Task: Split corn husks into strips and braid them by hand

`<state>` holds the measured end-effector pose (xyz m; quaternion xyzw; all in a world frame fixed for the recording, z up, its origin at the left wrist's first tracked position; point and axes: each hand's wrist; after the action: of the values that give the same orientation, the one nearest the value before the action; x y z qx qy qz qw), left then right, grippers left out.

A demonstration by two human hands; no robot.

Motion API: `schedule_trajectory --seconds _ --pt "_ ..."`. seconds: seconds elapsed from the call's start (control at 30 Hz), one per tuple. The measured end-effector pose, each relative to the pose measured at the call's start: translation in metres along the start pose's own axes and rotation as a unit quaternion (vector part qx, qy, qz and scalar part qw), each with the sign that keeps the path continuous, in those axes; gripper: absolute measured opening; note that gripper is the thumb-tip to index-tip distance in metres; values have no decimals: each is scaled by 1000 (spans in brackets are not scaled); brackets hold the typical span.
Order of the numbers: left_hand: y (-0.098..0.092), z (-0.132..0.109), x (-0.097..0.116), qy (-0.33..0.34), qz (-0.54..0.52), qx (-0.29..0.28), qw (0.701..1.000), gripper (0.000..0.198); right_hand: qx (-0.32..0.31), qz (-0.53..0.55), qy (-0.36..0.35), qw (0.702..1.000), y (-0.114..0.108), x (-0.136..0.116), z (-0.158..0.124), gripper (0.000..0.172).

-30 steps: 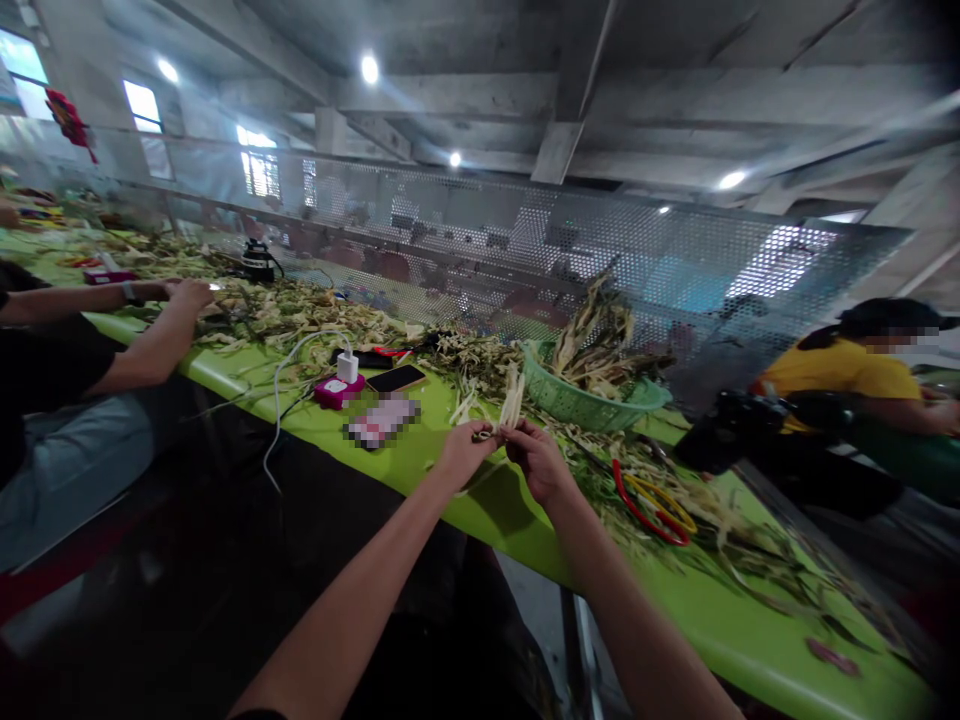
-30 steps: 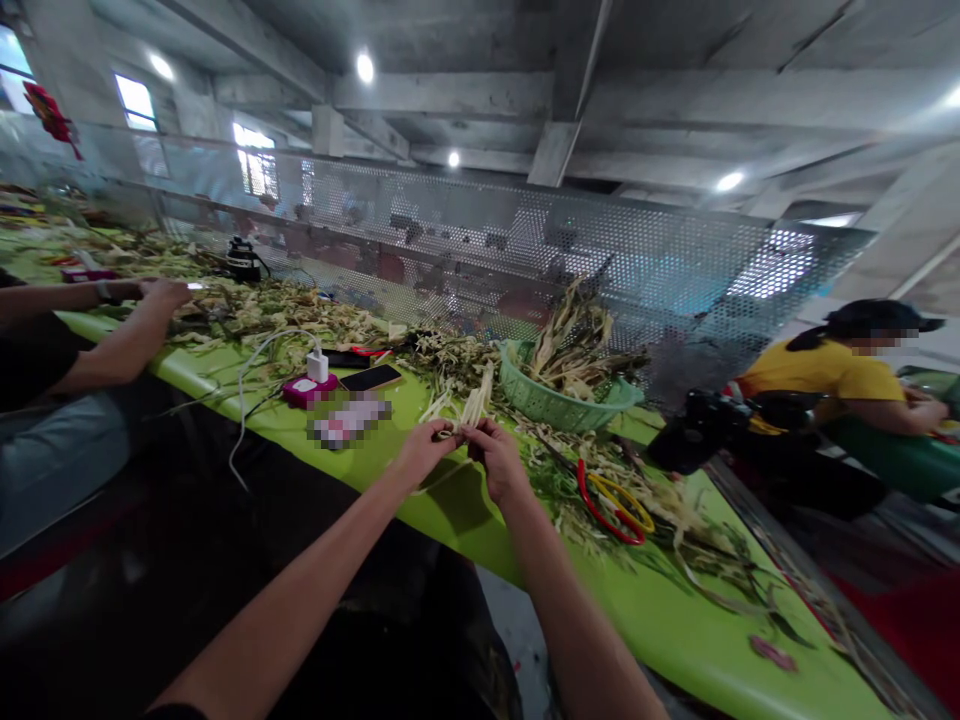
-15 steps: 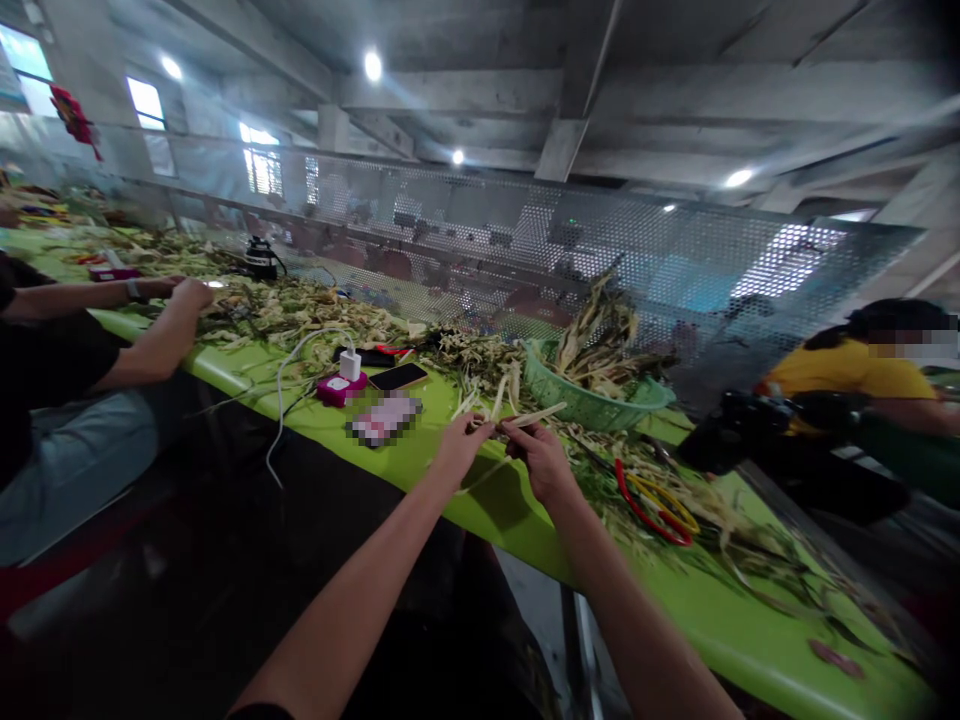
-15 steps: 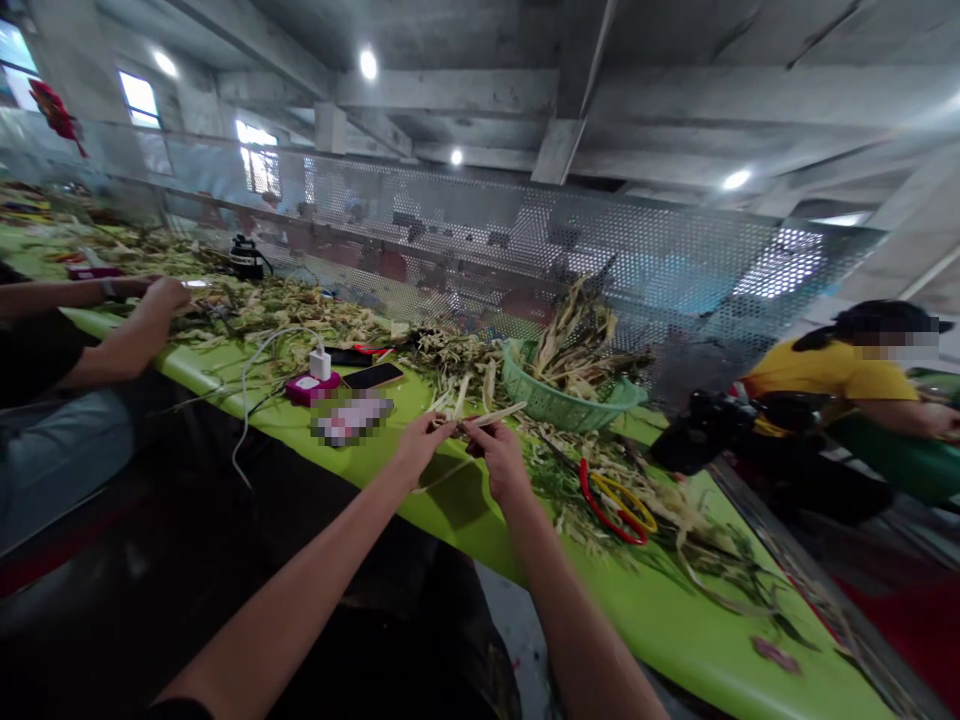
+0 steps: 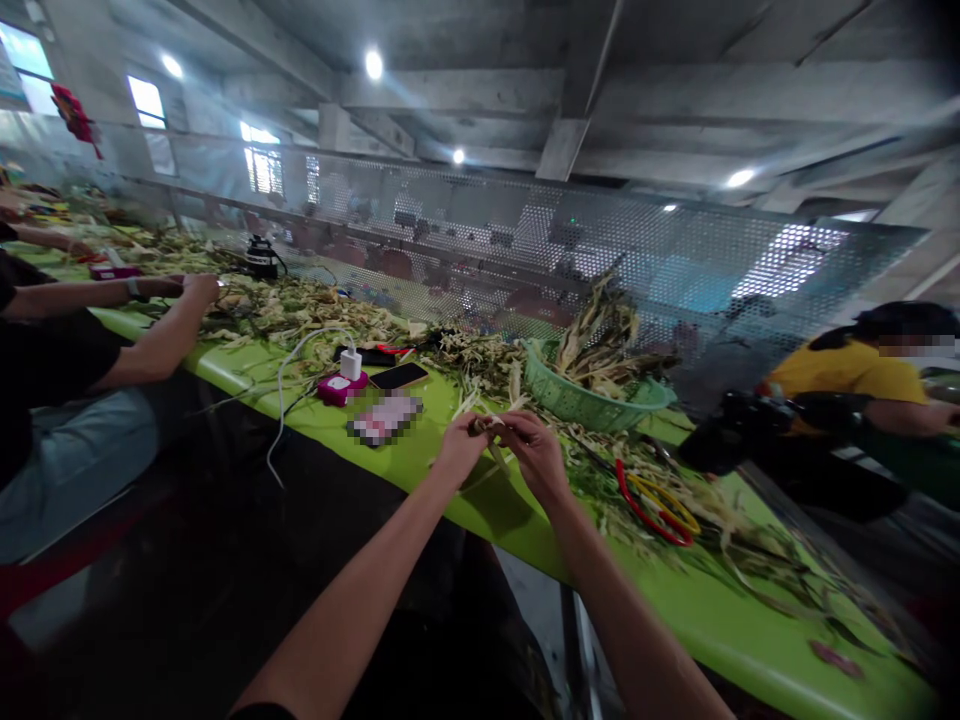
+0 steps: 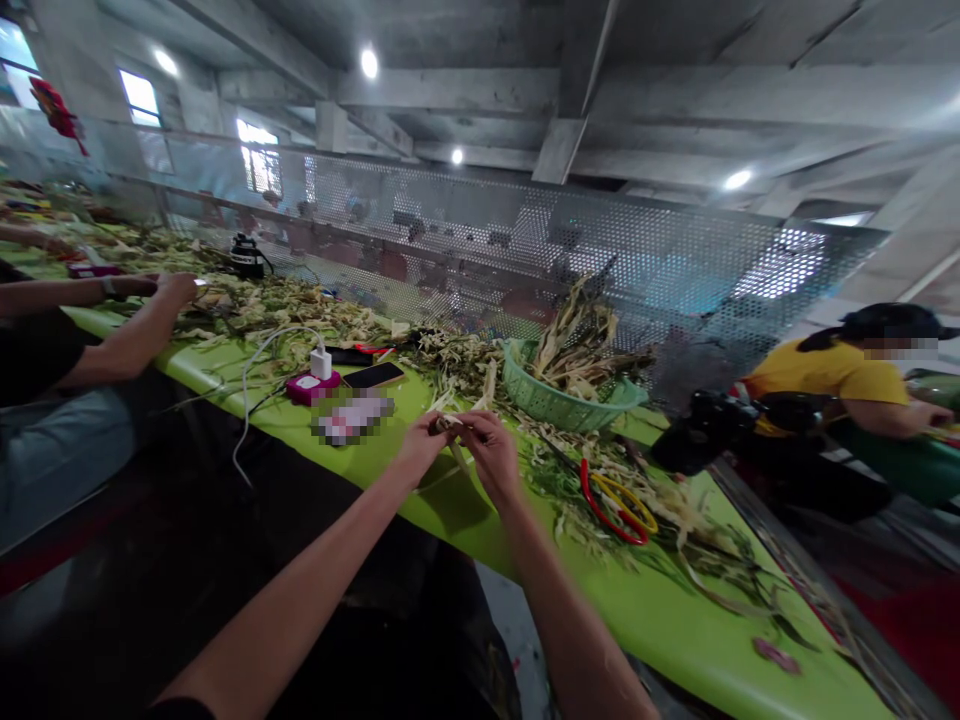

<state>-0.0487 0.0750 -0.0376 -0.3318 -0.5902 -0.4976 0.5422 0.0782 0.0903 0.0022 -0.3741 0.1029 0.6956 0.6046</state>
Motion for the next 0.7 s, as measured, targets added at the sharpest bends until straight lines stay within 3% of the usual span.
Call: schedule_trajectory --seconds 0.1,0.23,0.47,0.7 --pt "-1 1 -2 15 10 -27 999 12 26 -18 2 999 -2 5 0 25" --pt "-2 3 -4 9 20 -67 998 18 10 -39 0 999 -3 8 0 25" --pt "-1 -5 6 16 73 -60 995 21 31 -14 52 998 -2 11 0 25" --pt "-1 -6 6 27 38 -80 996 22 44 -12 51 998 -1 10 1 24"
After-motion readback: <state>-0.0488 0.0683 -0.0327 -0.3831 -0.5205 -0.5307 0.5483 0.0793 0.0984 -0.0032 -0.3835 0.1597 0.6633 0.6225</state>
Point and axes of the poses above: each hand's wrist, its own z-axis towards the middle knuckle, its own y-axis out of the palm, x = y × z, and after that the axes turned 12 degrees about -y, right-handed
